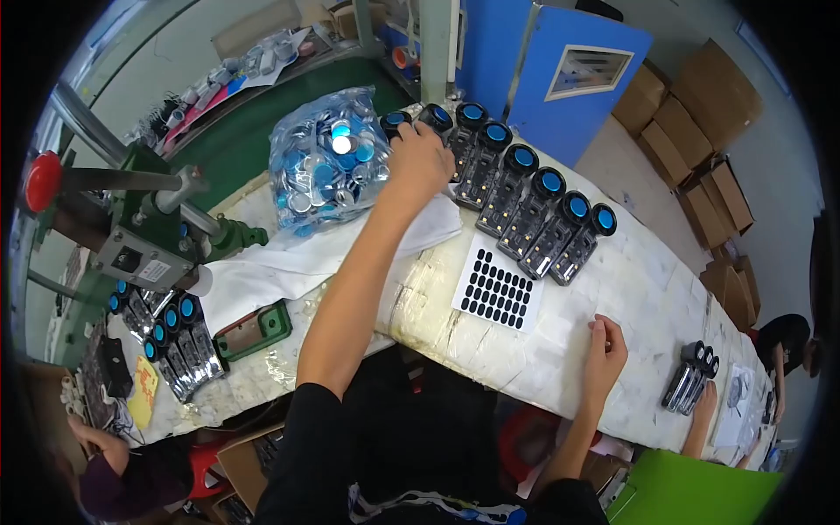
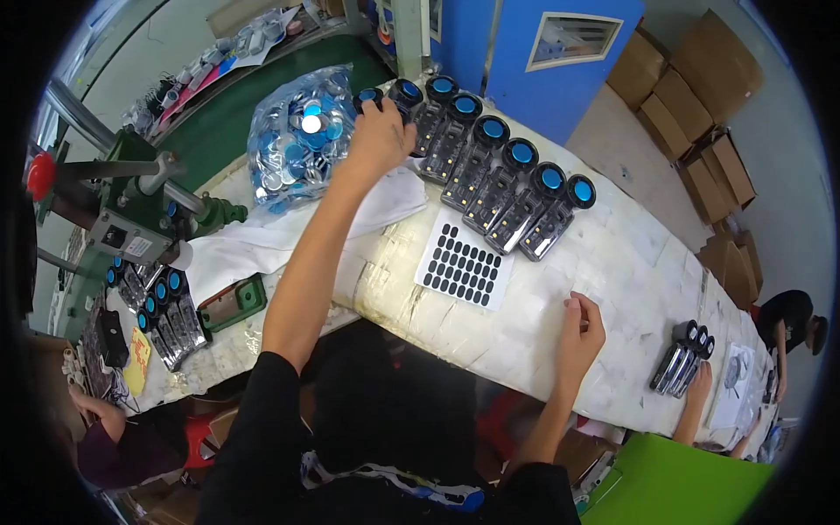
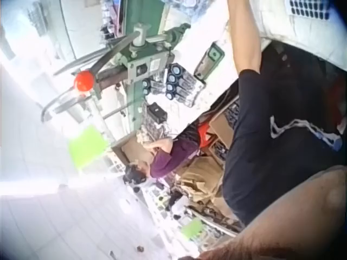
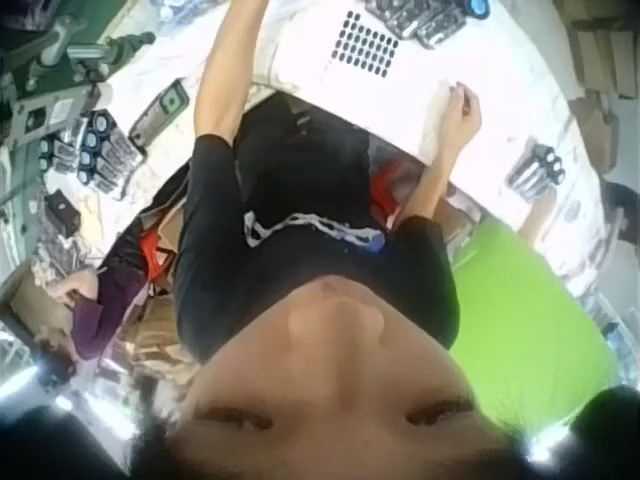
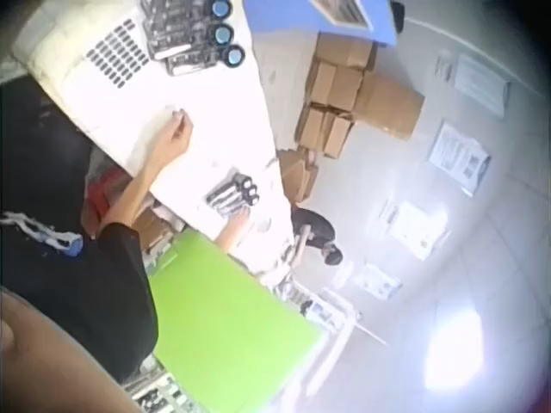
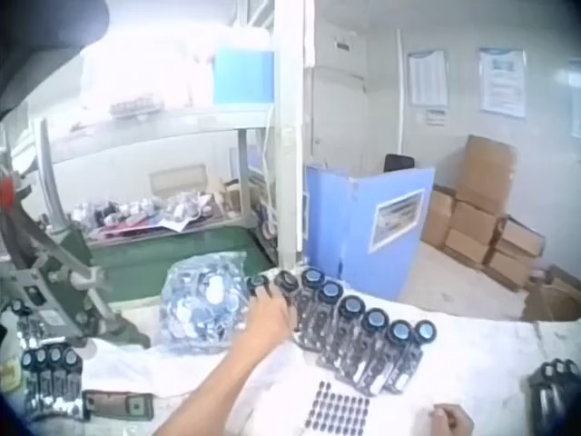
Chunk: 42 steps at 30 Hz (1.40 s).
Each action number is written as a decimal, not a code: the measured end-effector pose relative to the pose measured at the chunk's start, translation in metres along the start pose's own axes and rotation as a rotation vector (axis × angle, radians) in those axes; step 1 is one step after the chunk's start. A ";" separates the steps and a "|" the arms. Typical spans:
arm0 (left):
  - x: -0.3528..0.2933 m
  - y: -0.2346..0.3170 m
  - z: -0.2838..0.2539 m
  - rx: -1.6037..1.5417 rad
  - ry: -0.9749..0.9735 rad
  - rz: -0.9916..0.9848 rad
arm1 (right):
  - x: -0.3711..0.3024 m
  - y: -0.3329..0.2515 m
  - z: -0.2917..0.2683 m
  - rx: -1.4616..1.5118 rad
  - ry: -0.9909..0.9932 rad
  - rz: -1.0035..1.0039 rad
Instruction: The person assembles and applies identification stickers to handheld electronic fans at a factory assembly station. The stickers are applied using a manual press machine.
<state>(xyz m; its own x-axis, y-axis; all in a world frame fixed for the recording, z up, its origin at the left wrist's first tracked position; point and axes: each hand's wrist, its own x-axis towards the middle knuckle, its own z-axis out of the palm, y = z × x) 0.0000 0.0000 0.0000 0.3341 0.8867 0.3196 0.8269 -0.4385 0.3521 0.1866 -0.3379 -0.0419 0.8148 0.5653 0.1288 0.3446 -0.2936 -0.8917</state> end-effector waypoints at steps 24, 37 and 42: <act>-0.089 0.001 -0.046 0.031 0.127 0.384 | 0.005 0.002 -0.008 -0.006 -0.027 0.011; -0.112 -0.043 -0.074 -0.428 0.020 0.367 | 0.010 0.022 -0.021 0.028 -0.019 -0.016; -0.126 -0.089 -0.083 -0.162 0.070 0.358 | 0.012 0.006 -0.010 0.035 -0.002 -0.107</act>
<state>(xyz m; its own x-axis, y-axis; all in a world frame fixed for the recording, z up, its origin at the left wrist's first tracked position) -0.1533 -0.0843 0.0014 0.5520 0.6638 0.5047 0.5799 -0.7405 0.3396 0.2036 -0.3409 -0.0416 0.7733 0.5933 0.2237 0.4135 -0.2044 -0.8873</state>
